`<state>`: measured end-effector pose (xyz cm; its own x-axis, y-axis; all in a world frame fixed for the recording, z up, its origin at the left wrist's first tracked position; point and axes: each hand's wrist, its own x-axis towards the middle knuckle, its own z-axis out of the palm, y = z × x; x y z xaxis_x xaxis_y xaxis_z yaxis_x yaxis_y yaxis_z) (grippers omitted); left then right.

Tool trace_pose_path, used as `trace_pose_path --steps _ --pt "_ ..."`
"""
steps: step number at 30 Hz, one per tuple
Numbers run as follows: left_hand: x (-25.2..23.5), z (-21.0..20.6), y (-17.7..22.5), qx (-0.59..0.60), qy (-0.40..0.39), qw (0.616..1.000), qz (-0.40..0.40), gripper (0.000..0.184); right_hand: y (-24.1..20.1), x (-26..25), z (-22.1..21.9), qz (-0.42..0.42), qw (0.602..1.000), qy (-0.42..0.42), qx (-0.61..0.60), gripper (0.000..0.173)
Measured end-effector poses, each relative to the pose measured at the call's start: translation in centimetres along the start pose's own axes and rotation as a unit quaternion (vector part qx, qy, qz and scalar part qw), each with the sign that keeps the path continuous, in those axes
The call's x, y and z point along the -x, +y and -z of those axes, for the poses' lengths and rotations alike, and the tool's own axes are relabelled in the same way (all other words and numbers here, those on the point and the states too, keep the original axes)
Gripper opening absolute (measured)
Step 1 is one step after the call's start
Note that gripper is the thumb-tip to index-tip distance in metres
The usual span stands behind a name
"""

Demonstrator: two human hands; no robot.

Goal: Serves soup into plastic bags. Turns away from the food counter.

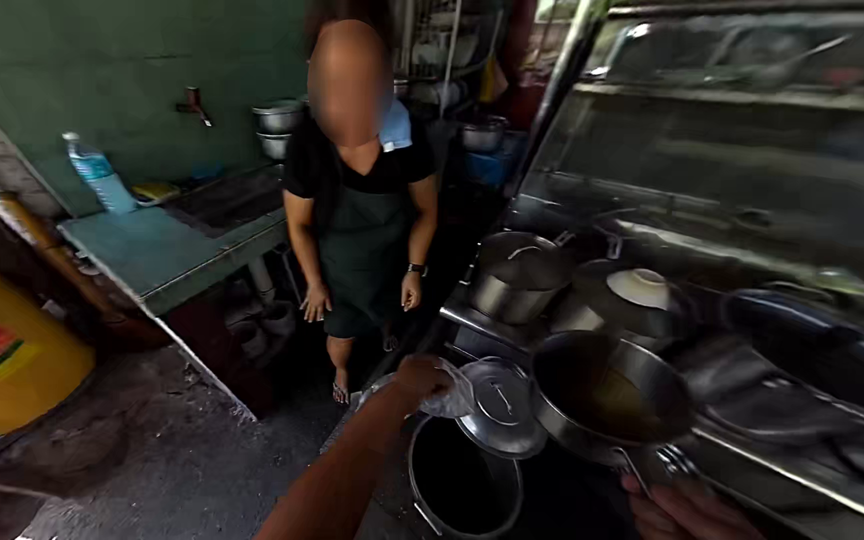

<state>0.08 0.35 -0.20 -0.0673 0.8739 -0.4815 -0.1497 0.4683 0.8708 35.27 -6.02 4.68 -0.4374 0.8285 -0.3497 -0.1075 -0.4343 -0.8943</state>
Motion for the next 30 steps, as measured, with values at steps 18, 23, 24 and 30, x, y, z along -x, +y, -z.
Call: trace_pose_path --steps 18,23,24,30 --pt "-0.2 2.7 -1.3 0.101 0.032 0.994 0.002 0.042 -0.6 -0.8 -2.3 -0.006 0.999 0.036 -0.034 0.026" --pt "-0.3 3.7 -2.2 -0.153 0.073 0.978 -0.120 0.038 -0.7 -1.5 -3.1 -0.009 0.999 0.025 -0.025 0.023" --pt "-0.4 3.7 -2.2 -0.196 0.092 0.967 -0.138 0.031 -0.8 -1.7 -3.3 -0.012 0.999 0.025 -0.023 0.023" --pt "-1.3 2.1 0.1 -0.323 0.106 0.940 -0.026 0.027 -1.5 -2.5 -4.7 -0.018 0.999 0.035 -0.010 0.024"
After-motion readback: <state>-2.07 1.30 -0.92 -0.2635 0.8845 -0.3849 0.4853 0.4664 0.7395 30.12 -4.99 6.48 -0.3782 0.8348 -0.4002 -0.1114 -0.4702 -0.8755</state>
